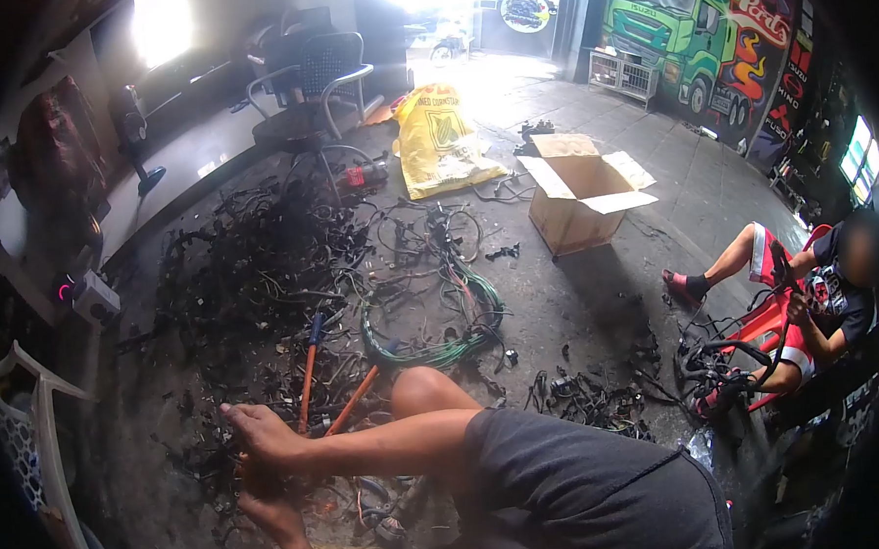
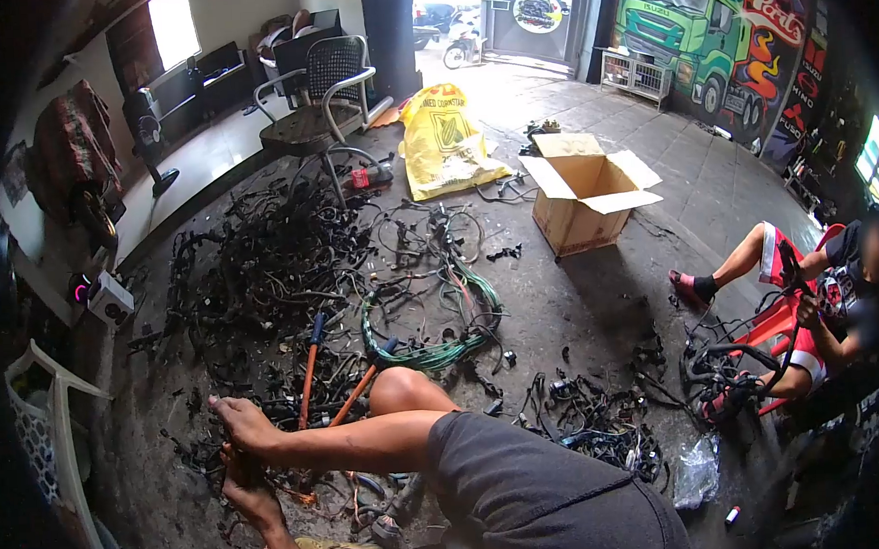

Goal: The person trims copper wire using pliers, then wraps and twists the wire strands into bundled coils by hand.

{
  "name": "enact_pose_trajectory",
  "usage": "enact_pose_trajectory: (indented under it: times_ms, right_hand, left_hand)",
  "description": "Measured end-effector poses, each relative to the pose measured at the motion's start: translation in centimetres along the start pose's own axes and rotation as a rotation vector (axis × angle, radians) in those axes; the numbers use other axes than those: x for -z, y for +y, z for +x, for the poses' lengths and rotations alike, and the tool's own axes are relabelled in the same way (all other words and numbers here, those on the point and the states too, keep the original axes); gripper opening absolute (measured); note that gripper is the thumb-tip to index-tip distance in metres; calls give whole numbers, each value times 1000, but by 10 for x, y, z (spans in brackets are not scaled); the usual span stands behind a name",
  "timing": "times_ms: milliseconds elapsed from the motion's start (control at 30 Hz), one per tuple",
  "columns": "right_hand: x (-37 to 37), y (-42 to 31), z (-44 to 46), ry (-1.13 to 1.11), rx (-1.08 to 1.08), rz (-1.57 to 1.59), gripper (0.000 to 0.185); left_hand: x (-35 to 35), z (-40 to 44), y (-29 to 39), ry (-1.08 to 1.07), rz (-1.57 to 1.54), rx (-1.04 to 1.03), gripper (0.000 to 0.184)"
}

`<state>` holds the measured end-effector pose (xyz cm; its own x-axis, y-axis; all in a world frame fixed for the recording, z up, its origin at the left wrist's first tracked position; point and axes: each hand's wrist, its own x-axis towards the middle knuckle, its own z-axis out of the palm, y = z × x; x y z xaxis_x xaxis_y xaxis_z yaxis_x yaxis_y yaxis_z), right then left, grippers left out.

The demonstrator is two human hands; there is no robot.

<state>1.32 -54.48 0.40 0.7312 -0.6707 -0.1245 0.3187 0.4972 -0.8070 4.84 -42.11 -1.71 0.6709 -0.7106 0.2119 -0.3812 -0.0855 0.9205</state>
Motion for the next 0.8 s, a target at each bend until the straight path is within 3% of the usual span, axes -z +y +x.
enact_pose_trajectory:
  times_ms: [33, 100, 133, 200, 267, 400, 633, 700, 800]
  right_hand:
    - [1, -3, 0, 1, -4, 0, 33]
    - [5, -11, 2, -292, -118, 51, 28]
    - [6, -18, -1, -290, -120, 53, 28]
    - [3, -30, -10, -485, -2, -42, 27]
    - [4, -38, -11, -564, 67, -119, 32]
    - [7, -48, -13, -571, -35, -259, 36]
    - [4, -55, -20, -521, 100, -389, 39]
    - [5, -55, -19, -500, 108, -394, 39]
    - [5, -56, -19, -473, 17, -424, 38]
  left_hand:
    - [-2, 0, 1, 50, 11, -110, 40]
    - [9, -1, 9, 32, -4, -41, 44]
    - [12, 1, 7, 13, -23, -90, 47]
    - [20, 7, 2, -28, -65, -188, 52]
    - [26, 7, 0, -61, -1049, 202, 50]
    - [28, 1, -7, -99, -1081, 221, 53]
    - [27, 2, -11, -126, -984, 96, 52]
    - [25, 2, -3, -224, -1032, 25, 51]
    - [20, -1, 9, -102, -1001, 151, 50]
